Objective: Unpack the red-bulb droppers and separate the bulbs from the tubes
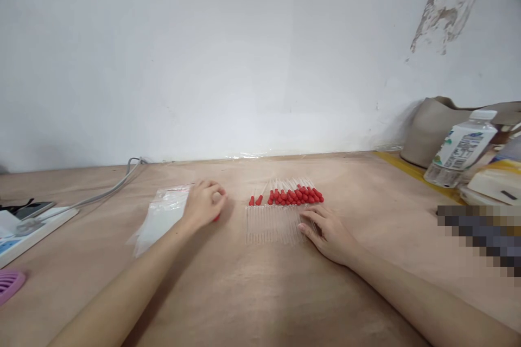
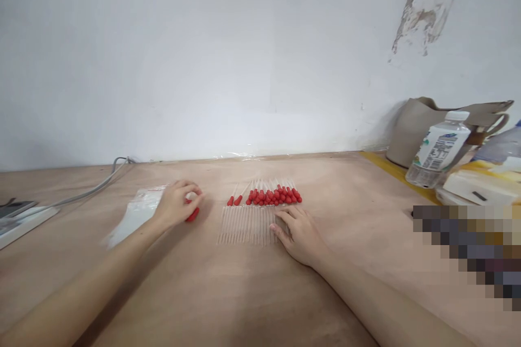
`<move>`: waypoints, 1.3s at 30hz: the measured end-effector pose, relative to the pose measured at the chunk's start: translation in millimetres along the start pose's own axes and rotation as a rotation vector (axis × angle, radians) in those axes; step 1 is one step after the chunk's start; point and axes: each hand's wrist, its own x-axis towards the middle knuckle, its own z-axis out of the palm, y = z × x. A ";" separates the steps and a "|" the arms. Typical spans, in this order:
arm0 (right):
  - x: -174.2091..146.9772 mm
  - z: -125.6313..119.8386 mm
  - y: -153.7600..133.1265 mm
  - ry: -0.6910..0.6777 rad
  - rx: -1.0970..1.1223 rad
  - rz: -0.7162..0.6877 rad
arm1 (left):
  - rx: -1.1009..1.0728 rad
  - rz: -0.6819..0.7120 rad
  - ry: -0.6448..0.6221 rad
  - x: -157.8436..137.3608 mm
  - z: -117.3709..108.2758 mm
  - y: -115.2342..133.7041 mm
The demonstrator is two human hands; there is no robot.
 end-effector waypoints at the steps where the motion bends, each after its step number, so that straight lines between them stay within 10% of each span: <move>1: 0.0 -0.2 -0.2 -0.006 0.005 0.007 | -0.001 -0.011 -0.074 3.3 2.9 12.8; 11: -0.7 -0.4 4.1 0.000 0.104 0.187 | 0.029 -0.307 -0.404 39.9 35.2 57.1; 18: -1.5 0.2 4.5 -0.030 0.129 0.221 | 0.010 -0.357 -0.379 46.7 39.7 57.5; 31: -1.7 3.0 7.5 -0.103 0.155 0.200 | -0.406 0.121 -0.100 -66.4 14.8 60.1; 39: -0.8 3.0 7.7 -0.126 0.159 0.205 | -0.467 0.246 0.000 -73.3 19.8 59.2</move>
